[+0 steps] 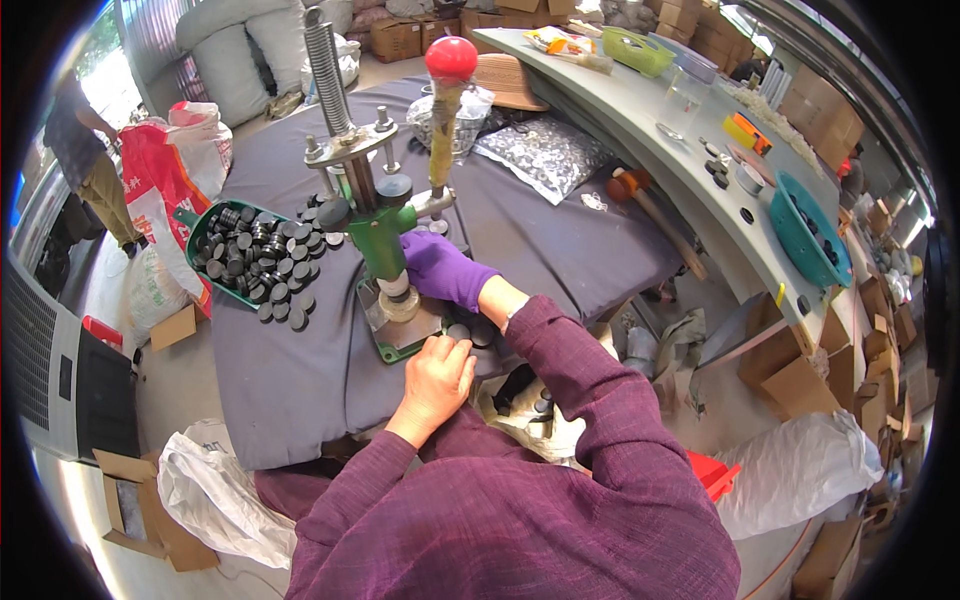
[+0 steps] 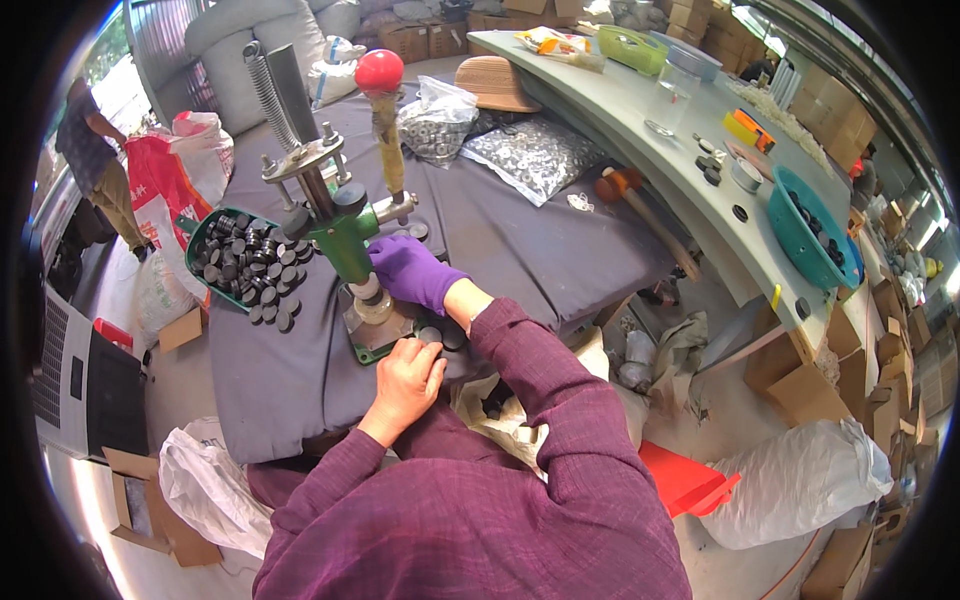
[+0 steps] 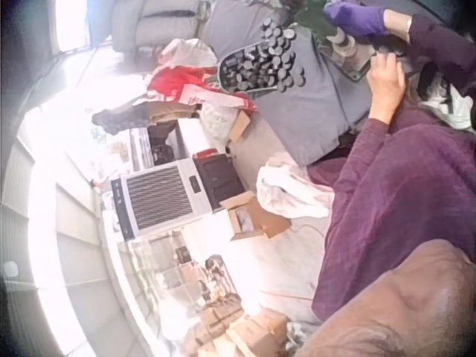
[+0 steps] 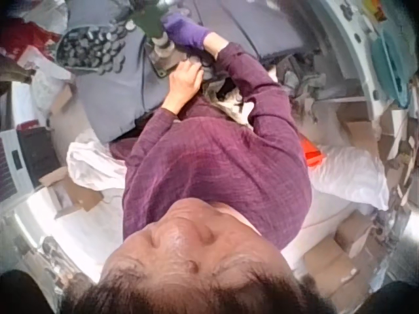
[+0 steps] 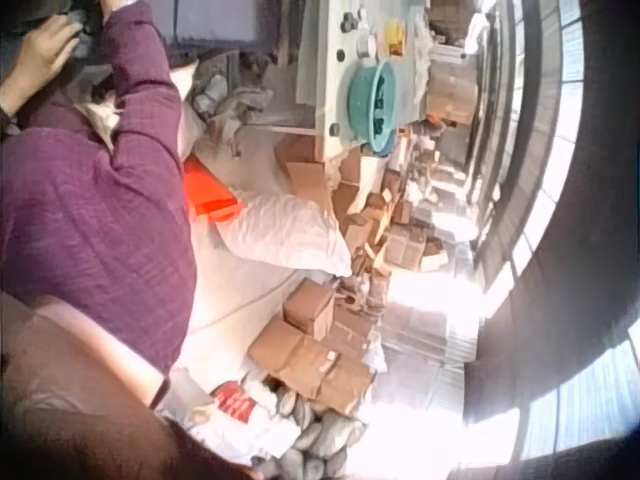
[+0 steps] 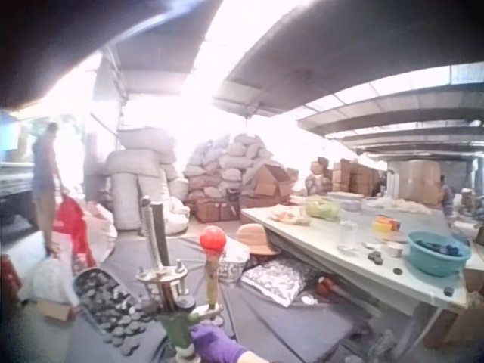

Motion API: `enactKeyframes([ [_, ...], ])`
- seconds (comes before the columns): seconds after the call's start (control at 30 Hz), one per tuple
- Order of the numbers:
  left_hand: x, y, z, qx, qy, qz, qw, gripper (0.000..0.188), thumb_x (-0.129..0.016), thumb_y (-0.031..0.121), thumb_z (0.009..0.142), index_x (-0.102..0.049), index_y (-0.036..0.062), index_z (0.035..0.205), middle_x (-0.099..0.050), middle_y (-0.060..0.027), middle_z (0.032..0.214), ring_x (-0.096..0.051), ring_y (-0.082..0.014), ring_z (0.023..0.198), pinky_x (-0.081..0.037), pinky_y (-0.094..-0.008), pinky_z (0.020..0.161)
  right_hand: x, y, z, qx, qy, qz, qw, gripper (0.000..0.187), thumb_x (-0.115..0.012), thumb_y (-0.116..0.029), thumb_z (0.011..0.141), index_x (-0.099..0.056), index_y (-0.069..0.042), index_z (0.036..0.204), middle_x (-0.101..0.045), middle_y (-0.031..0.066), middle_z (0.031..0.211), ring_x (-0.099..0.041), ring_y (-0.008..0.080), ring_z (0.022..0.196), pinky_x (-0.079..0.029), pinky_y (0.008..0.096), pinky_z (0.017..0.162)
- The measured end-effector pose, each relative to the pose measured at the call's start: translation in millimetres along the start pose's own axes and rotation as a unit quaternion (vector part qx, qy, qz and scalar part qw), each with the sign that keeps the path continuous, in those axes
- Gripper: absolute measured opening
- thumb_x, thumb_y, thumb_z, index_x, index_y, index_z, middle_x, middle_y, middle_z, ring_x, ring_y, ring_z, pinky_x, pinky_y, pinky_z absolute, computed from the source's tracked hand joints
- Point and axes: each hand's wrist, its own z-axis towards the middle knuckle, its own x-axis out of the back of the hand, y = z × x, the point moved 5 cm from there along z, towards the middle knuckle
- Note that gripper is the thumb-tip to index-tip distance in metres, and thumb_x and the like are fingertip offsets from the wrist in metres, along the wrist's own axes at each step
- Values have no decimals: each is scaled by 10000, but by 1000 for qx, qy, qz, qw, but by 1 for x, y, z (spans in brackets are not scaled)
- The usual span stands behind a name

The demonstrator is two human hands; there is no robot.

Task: The person places round pads one by one into a manual press machine, pulls down the lever to press them, and sets the pressed pads aside on the table.

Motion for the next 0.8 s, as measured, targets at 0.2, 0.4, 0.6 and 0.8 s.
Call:
enactKeyframes([
  [0.2, 0, -3, 4, 15, -3, -7, 1000, 227, -734, 81, 743, -665, 45, 957, -592, -85, 831, -607, -274, 768, -513, -388, 636, 12, -1, 6, -12, 17, -79, 997, 143, -650, -104, 722, -644, -91, 864, -646, 116, 839, -628, 354, 827, -487, 448, 730],
  [0.4, 2, -5, 1, 20, 8, -23, 999, 206, -735, 56, 733, -664, 47, 925, -582, -82, 807, -601, -270, 745, -512, -381, 619, -5, 6, 10, -4, -18, 22, 1000, 230, -687, -96, 699, -673, -112, 928, -661, 122, 899, -627, 346, 870, -497, 433, 768],
  [0.6, 48, -11, -11, -2, 127, -34, 991, 219, -710, 23, 724, -663, 41, 937, -593, -89, 828, -585, -296, 744, -497, -404, 632, -7, 14, -4, -25, -26, 37, 999, 237, -637, -106, 805, -675, -101, 1039, -661, 138, 1067, -626, 348, 986, -498, 426, 903],
  [0.8, 109, -87, -40, 198, 113, 227, 947, 308, -648, 65, 816, -632, 18, 1120, -580, -169, 1156, -515, -350, 1115, -411, -458, 925, 14, 28, -42, -136, -10, 20, 990, 175, -609, -160, 877, -662, -73, 1019, -661, 151, 1007, -617, 370, 957, -495, 448, 865],
])
